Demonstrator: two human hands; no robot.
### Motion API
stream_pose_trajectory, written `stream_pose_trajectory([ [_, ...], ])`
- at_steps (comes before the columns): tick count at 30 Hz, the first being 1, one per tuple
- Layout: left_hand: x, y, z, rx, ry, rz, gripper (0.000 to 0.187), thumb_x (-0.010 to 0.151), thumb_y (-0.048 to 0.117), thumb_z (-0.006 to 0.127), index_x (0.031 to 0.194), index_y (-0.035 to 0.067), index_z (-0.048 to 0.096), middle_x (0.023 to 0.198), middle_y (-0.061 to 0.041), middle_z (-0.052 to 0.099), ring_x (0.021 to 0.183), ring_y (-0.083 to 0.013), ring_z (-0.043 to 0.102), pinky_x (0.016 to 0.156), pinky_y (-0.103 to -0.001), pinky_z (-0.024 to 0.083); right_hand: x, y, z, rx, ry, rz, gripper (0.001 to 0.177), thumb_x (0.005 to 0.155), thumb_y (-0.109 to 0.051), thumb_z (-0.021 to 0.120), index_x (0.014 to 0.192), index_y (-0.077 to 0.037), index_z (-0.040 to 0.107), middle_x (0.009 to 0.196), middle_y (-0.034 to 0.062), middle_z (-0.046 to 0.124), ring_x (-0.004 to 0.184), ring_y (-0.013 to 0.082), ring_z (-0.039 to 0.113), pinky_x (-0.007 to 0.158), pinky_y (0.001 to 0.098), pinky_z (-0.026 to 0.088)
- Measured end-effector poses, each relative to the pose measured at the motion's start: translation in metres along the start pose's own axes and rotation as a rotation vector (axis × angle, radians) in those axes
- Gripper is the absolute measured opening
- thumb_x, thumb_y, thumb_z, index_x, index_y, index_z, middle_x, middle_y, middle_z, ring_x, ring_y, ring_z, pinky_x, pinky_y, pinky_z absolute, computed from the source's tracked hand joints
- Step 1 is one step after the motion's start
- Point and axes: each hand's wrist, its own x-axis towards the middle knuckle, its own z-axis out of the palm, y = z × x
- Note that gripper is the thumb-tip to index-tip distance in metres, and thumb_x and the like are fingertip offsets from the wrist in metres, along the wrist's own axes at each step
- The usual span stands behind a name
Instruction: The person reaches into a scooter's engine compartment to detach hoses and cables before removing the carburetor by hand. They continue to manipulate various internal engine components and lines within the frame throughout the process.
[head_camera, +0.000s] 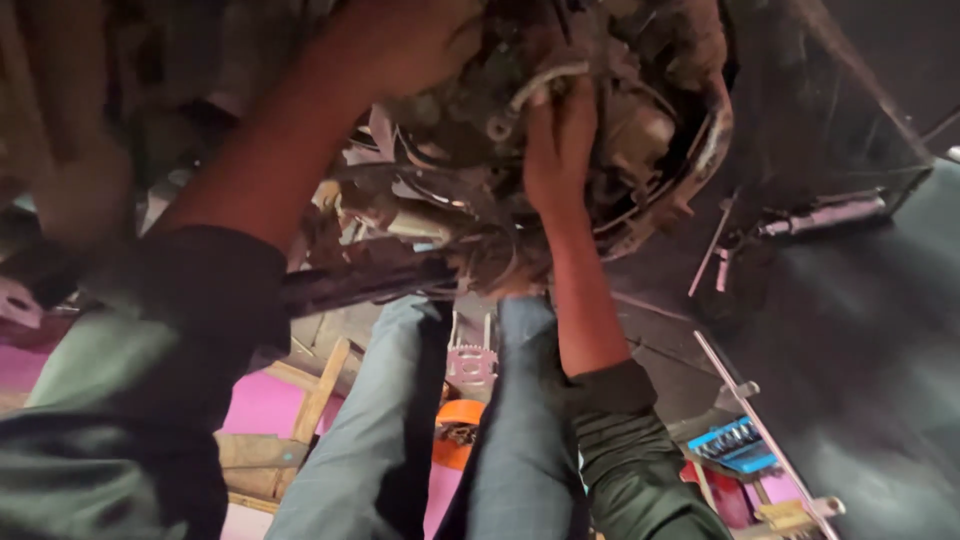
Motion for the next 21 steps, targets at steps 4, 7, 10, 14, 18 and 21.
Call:
stream_pose_trajectory([
  [4,-0.007,0.035,-0.047,-0.119,-0.181,-0.144,0.038,0.09,0.02,0.071,0.124,0.003,0.071,0.097,-0.022,0.072,0.083,-0.038,0.07,0.073,-0.052,0.055,-0.002,-0.003,-0.024,-0.337,-0.227,-0.132,0.058,0.12,-0.035,0.06,0.161,-0.01,0.029,0.149,0.014,0.053,0.129,0.0293,0.057,0.108,0.0427,0.048],
  [7,-0.019,0.038,-0.048,-0.03,-0.224,-0.081,0.061,0.07,0.022,0.08,0.127,0.004,0.068,0.102,-0.02,0.072,0.09,-0.0361,0.07,0.078,-0.05,0.056,0.005,-0.031,-0.03,-0.518,-0.274,-0.155,0.087,0.097,-0.032,0.084,0.159,-0.004,0.029,0.151,0.0208,0.052,0.14,0.0373,0.054,0.118,0.0472,0.046],
  [10,-0.027,0.02,-0.026,0.112,-0.057,0.105,0.074,0.058,0.028,0.088,0.125,0.002,0.069,0.112,-0.017,0.072,0.102,-0.0349,0.069,0.086,-0.047,0.056,0.014,-0.052,-0.022,-0.621,-0.324,-0.051,0.115,0.075,-0.034,0.102,0.155,0.003,0.029,0.149,0.0258,0.052,0.139,0.0431,0.053,0.116,0.0486,0.046],
  [14,-0.023,0.014,-0.014,0.115,0.028,0.189,0.073,0.058,0.031,0.092,0.121,0.001,0.071,0.115,-0.017,0.07,0.107,-0.0357,0.067,0.086,-0.047,0.055,0.007,-0.051,-0.009,-0.754,-0.274,-0.171,0.121,0.073,-0.026,0.106,0.156,0.005,0.024,0.15,0.0293,0.048,0.137,0.0471,0.051,0.116,0.0471,0.046],
  [18,-0.026,-0.002,0.016,0.043,0.029,0.161,0.062,0.059,0.028,0.091,0.111,0.001,0.073,0.106,-0.018,0.071,0.099,-0.0374,0.068,0.08,-0.048,0.054,0.008,-0.053,0.003,-0.915,-0.251,-0.214,0.117,0.069,-0.027,0.107,0.153,0.0,0.03,0.146,0.0263,0.052,0.133,0.0445,0.054,0.114,0.048,0.047],
  [21,-0.024,-0.009,0.026,0.064,0.014,0.142,0.039,0.068,0.021,0.087,0.099,0.004,0.073,0.101,-0.015,0.072,0.098,-0.036,0.069,0.081,-0.047,0.055,0.008,-0.045,0.005,-0.623,-0.203,-0.119,0.103,0.082,-0.018,0.099,0.155,0.0,0.028,0.145,0.0199,0.058,0.134,0.0365,0.061,0.113,0.0417,0.054],
])
